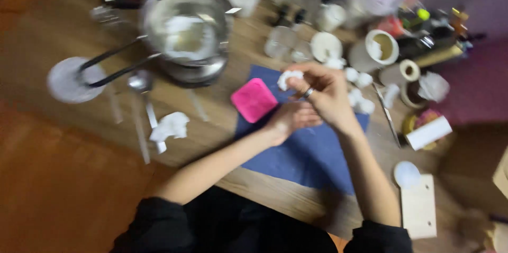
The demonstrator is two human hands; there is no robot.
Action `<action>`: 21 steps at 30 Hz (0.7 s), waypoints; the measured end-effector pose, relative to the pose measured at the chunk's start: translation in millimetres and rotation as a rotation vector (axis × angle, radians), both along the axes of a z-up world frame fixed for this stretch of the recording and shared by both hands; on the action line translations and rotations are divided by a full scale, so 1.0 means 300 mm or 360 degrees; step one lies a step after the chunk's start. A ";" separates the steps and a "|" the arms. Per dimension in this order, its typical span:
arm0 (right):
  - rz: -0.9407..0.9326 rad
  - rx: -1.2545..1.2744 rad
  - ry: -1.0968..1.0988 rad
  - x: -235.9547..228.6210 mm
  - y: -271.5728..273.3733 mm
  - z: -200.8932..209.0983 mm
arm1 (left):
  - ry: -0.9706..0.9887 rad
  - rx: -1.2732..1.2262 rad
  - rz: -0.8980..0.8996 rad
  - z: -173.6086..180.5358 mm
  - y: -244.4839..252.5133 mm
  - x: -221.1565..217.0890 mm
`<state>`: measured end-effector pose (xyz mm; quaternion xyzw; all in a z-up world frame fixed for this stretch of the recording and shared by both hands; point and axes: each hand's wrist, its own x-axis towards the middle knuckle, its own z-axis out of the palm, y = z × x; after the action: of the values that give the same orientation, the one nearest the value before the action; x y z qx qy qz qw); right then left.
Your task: Cleaning a small wax shape with a metal tool and pouring melted wax into a silicone mold
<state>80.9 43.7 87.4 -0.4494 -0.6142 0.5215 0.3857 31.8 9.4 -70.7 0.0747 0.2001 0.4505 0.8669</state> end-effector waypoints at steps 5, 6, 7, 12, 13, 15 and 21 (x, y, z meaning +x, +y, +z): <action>0.0162 0.0180 -0.0196 -0.196 0.093 0.144 | 0.0068 0.0238 -0.0254 0.015 0.015 0.009; 0.0180 0.0189 -0.0185 -0.235 0.110 0.160 | 0.0080 0.0245 -0.0236 0.015 0.020 0.007; 0.0201 0.0296 -0.0309 -0.271 0.128 0.177 | 0.0115 0.0257 -0.0265 0.016 0.025 0.007; 0.0266 0.0433 -0.0465 -0.392 0.182 0.234 | 0.0155 0.0180 -0.0274 0.057 0.026 -0.005; 0.0322 0.0591 -0.0576 -0.409 0.191 0.243 | 0.0189 0.0161 -0.0279 0.072 0.025 -0.013; 0.0374 0.0750 -0.0693 -0.428 0.217 0.243 | 0.0218 0.0145 -0.0289 0.090 0.020 -0.021; 0.0485 0.1133 -0.0873 -0.467 0.266 0.198 | 0.0209 0.0328 -0.0345 0.090 0.006 -0.023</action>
<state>-59.4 123.5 146.7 -0.3152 -0.8929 0.1913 0.2582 25.0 11.3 -43.6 0.2137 0.1998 0.3667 0.8831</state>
